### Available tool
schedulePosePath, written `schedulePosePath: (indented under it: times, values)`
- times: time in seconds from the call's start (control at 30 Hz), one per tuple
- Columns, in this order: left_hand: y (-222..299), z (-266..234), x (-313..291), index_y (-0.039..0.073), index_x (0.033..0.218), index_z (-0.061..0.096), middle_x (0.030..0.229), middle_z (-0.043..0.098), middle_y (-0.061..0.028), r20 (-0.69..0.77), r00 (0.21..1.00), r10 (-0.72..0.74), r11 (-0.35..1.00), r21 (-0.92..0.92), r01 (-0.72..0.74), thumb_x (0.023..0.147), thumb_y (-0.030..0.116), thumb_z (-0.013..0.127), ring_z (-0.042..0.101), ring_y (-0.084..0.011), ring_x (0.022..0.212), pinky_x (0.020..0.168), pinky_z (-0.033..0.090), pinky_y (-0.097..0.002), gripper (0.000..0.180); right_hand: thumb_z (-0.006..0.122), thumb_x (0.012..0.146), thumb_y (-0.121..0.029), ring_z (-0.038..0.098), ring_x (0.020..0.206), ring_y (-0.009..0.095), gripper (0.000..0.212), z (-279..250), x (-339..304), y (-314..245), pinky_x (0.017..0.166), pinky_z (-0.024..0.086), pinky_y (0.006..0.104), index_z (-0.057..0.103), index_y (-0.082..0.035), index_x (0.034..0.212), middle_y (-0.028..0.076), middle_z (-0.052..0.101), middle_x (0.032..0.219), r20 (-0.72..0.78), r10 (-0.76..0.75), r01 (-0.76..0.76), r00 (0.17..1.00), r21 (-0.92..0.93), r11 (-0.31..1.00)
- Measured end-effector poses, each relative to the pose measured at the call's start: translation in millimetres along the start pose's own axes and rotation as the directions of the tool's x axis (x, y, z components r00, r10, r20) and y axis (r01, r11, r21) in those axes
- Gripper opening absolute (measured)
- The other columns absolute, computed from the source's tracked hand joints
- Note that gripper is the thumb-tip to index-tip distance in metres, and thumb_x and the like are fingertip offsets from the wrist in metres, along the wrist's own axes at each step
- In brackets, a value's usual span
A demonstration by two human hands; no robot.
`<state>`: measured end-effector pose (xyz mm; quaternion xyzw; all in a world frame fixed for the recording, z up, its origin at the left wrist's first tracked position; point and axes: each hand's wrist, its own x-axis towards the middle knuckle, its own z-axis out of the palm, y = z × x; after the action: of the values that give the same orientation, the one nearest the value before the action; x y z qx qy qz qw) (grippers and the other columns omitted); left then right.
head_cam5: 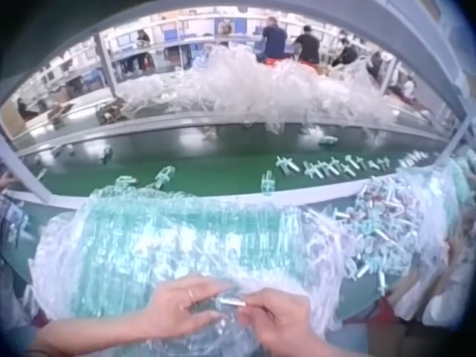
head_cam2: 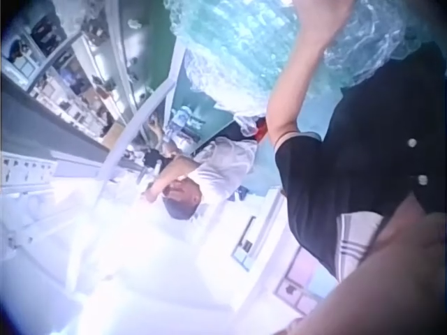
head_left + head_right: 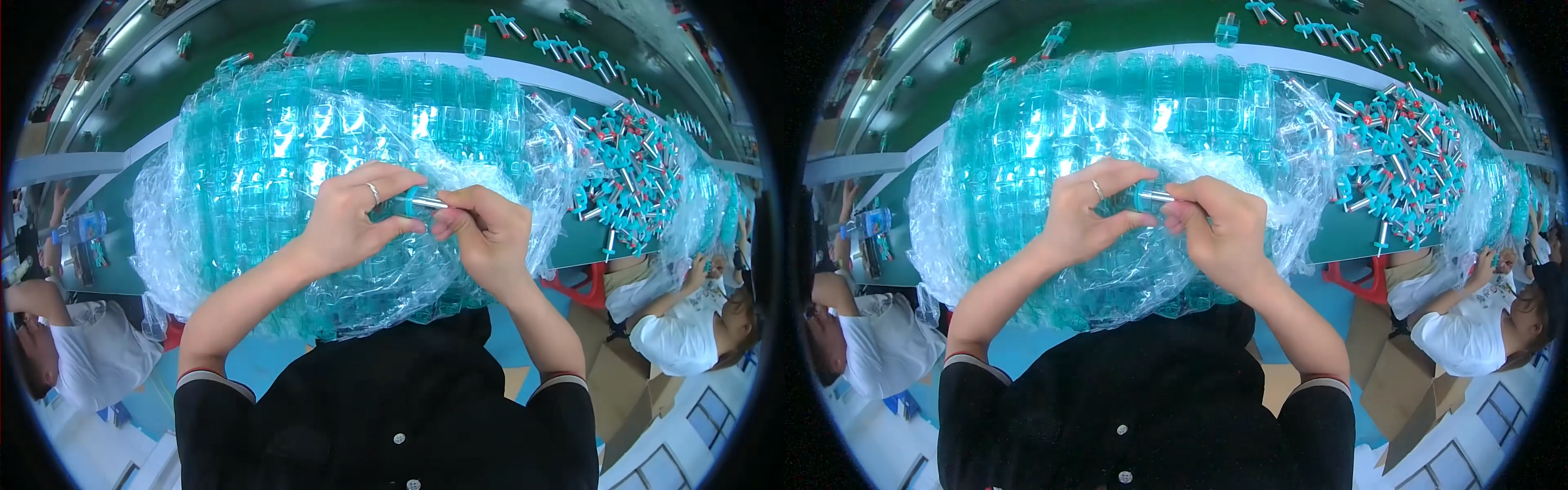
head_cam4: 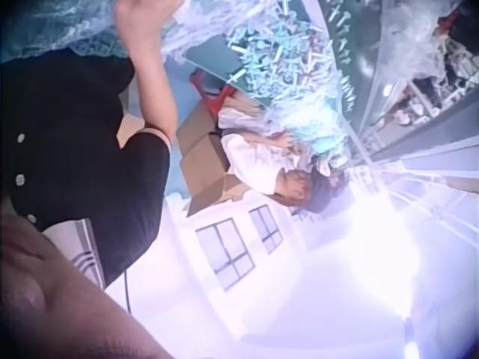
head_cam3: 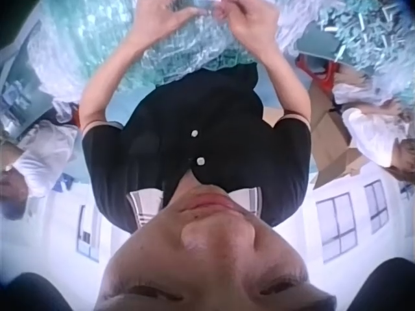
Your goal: The person assembles small green and silver plastic components by hand at a factory workstation.
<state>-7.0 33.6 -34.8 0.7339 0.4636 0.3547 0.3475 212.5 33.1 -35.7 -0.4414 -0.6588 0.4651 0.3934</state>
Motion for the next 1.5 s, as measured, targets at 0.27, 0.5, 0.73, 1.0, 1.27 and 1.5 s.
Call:
schedulePosePath:
  times: [0.27, 0.5, 0.73, 1.0, 1.27, 1.5]
  values:
    - [-0.5, 1.3, -0.8, 0.007, 0.118, 0.074, 0.112, 0.072, -0.0157, 0.003, 1.000, 0.014, 1.000, 0.019, -0.014, 0.072, 0.019, 0.090, 0.071, -0.0319, 0.100, 0.083, 0.058, -0.0374, 0.051, 0.062, 0.090, 0.015, 0.073, 0.070, 0.014, 0.018, 3.8, 0.7, -3.7, 0.063, 0.058, 0.0255, 0.071, 0.006, 0.102, 0.012, 0.074, 0.082, -0.011, -0.036, 0.035, 0.999, -0.037, 0.999]
    - [-1.0, 1.9, -0.5, 0.007, 0.119, 0.074, 0.113, 0.072, -0.0148, 0.008, 1.000, 0.009, 1.000, 0.019, -0.009, 0.072, 0.020, 0.090, 0.072, -0.0306, 0.099, 0.081, 0.059, -0.0369, 0.051, 0.062, 0.090, 0.016, 0.073, 0.070, 0.015, 0.018, 7.4, 0.9, -1.5, 0.062, 0.059, 0.0263, 0.071, 0.006, 0.102, 0.013, 0.074, 0.082, -0.019, -0.048, 0.048, 0.999, -0.037, 0.998]
    - [1.1, 0.4, -1.4, 0.008, 0.121, 0.075, 0.114, 0.074, -0.0124, 0.015, 0.999, -0.030, 1.000, -0.002, 0.030, 0.071, 0.006, 0.088, 0.072, -0.0252, 0.098, 0.079, 0.057, -0.0333, 0.051, 0.062, 0.090, 0.015, 0.072, 0.071, 0.015, 0.017, 12.3, -2.6, 6.6, 0.062, 0.058, 0.0262, 0.070, 0.007, 0.103, 0.014, 0.074, 0.084, -0.045, -0.030, 0.031, 0.999, 0.021, 0.999]
    - [3.6, -1.6, 0.1, 0.009, 0.118, 0.076, 0.113, 0.074, -0.0114, 0.034, 0.994, -0.102, 0.993, -0.057, 0.104, 0.073, 0.016, 0.089, 0.071, -0.0210, 0.087, 0.069, 0.057, -0.0305, 0.047, 0.068, 0.092, 0.006, 0.074, 0.071, 0.014, 0.011, 8.1, -2.8, 4.7, 0.062, 0.059, 0.0262, 0.073, 0.003, 0.101, 0.012, 0.075, 0.083, -0.027, 0.013, -0.010, 1.000, 0.095, 0.995]
    - [4.4, -3.0, 2.4, 0.007, 0.117, 0.075, 0.115, 0.074, -0.0123, 0.063, 0.994, -0.085, 0.993, -0.074, 0.089, 0.070, 0.007, 0.089, 0.072, -0.0253, 0.104, 0.090, 0.057, -0.0355, 0.050, 0.066, 0.094, 0.007, 0.072, 0.077, 0.016, 0.011, -11.9, 6.9, 8.1, 0.068, 0.058, 0.0286, 0.072, 0.005, 0.103, 0.011, 0.073, 0.086, 0.191, 0.161, -0.225, 0.968, 0.381, 0.897]
    - [3.4, -3.2, 2.2, 0.007, 0.119, 0.074, 0.115, 0.074, -0.0121, 0.047, 0.999, -0.019, 0.995, -0.100, 0.023, 0.069, 0.005, 0.088, 0.072, -0.0251, 0.104, 0.089, 0.057, -0.0357, 0.052, 0.062, 0.094, 0.010, 0.071, 0.079, 0.016, 0.014, -11.0, 8.3, 6.4, 0.070, 0.058, 0.0288, 0.069, 0.005, 0.106, 0.011, 0.072, 0.086, 0.254, 0.196, -0.293, 0.947, 0.442, 0.848]
